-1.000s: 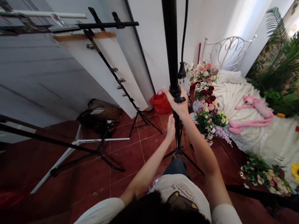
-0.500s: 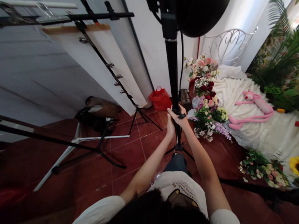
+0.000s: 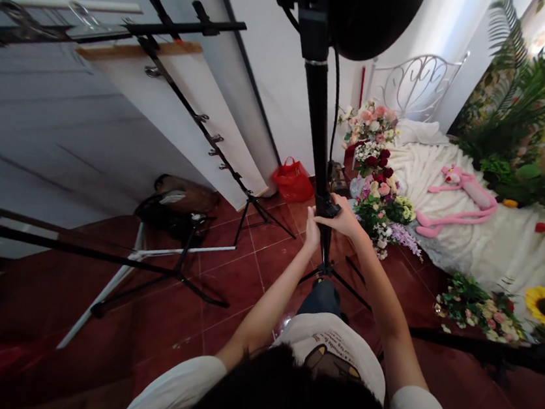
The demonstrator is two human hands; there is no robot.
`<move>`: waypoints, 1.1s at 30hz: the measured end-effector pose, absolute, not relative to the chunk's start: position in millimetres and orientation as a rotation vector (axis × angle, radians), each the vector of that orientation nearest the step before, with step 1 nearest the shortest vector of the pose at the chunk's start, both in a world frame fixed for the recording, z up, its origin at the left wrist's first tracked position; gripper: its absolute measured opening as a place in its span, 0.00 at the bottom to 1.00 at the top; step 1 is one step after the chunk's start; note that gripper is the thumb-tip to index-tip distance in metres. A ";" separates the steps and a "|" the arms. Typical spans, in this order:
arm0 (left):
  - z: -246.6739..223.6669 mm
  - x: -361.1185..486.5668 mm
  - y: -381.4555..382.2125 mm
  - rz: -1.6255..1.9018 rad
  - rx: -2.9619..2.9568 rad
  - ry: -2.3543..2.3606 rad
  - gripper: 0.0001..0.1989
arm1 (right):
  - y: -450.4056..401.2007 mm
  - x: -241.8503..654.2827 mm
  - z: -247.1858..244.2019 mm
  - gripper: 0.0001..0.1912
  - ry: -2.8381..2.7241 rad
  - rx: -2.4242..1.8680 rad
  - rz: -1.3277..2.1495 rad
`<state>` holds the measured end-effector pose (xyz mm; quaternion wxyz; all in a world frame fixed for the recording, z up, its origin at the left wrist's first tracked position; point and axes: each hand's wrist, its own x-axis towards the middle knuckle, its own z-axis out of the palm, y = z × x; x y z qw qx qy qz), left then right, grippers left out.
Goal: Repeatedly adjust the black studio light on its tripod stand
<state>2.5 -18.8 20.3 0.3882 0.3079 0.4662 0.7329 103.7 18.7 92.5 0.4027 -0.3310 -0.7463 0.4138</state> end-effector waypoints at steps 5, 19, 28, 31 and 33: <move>21.8 5.8 -20.0 1.883 0.833 1.189 0.33 | 25.5 143.0 65.6 0.26 -2.123 -0.795 0.892; 15.4 5.1 -17.4 1.879 0.862 1.252 0.30 | 28.7 123.6 32.8 0.16 -1.887 -0.939 0.951; 17.4 7.6 -17.6 1.896 0.830 1.270 0.29 | 41.9 104.5 38.6 0.09 -1.703 -1.158 1.121; 18.3 8.9 -17.2 1.907 0.800 1.279 0.28 | 50.9 102.5 46.1 0.10 -1.672 -1.362 1.166; 17.8 9.4 -16.7 1.913 0.784 1.278 0.28 | 58.3 102.1 51.9 0.09 -1.748 -1.437 1.162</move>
